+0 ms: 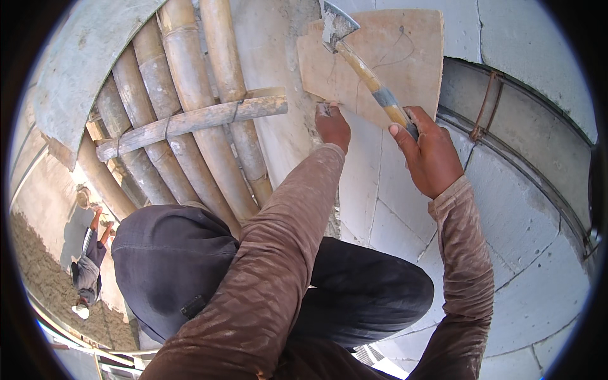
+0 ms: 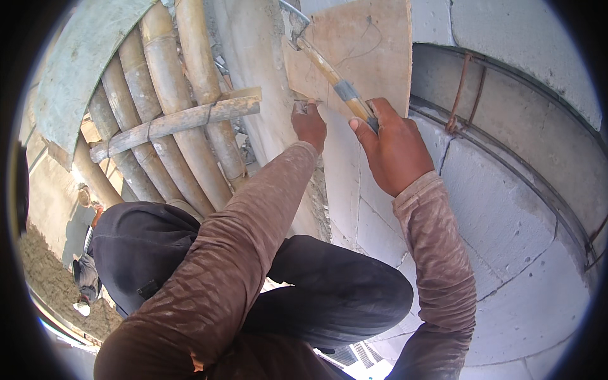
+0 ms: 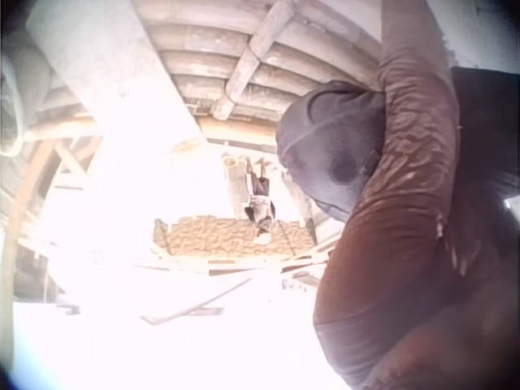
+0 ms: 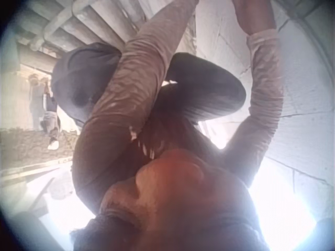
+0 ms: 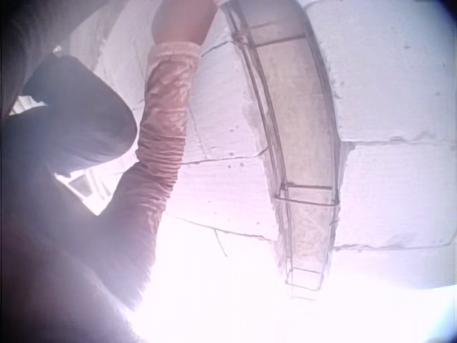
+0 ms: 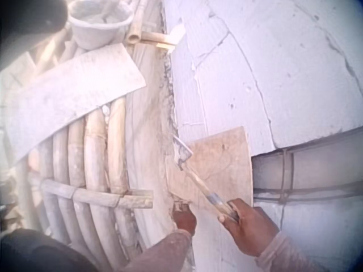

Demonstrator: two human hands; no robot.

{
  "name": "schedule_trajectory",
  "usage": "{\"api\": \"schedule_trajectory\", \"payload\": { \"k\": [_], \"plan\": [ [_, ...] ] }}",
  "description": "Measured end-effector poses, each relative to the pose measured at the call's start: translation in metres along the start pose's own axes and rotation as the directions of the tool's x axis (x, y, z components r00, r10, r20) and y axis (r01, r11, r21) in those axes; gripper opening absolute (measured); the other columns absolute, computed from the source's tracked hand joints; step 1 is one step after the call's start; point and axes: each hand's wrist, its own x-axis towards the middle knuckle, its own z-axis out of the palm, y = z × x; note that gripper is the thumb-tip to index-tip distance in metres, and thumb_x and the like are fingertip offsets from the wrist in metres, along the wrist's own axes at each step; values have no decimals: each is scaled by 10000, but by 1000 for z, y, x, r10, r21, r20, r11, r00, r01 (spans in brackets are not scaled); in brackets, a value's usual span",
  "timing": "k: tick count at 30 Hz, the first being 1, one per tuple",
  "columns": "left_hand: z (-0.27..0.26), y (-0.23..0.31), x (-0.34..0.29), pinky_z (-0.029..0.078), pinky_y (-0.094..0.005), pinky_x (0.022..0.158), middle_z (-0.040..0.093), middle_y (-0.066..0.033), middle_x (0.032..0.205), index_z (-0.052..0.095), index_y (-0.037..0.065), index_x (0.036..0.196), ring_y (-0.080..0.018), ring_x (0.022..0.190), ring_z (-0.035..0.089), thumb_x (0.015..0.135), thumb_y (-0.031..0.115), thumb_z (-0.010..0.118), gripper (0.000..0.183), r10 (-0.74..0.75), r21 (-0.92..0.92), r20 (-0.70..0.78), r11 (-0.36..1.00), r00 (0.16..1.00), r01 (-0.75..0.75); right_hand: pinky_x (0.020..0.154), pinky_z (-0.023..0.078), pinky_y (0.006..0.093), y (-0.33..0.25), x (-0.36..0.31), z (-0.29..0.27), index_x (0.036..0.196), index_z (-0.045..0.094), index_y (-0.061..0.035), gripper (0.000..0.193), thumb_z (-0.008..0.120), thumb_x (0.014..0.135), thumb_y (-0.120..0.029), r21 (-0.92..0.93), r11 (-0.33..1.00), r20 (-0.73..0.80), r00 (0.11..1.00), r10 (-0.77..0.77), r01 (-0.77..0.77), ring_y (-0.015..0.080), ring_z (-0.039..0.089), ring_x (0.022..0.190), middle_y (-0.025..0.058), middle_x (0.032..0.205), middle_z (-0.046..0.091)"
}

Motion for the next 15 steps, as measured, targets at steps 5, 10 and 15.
{"api": "schedule_trajectory", "payload": {
  "k": [5,10,15],
  "plan": [
    [3,13,-5,470,-376,742,640,-144,873,577,7,988,-265,793,599,996,179,528,179,25,59,-14,998,1000,-25,726,481,489,-1,0,-1,1107,561,-6,320,577,976,-298,-39,999,29,999,-17,18,429,634,826,238,786,644],
    [0,20,-1,485,-414,758,685,-207,911,604,-10,1000,-366,840,652,981,173,530,198,135,290,-31,950,990,-120,774,512,492,-17,11,9,1148,536,-41,305,528,995,-304,-318,948,90,996,12,18,405,657,889,229,871,669],
    [5,23,-3,495,-438,795,688,-239,994,616,-19,1085,-416,930,656,954,145,534,225,111,338,-32,937,993,-94,739,533,492,-18,30,25,1217,529,-87,298,530,997,-288,-549,829,169,985,-21,112,380,676,808,198,879,687]
  ]
}}
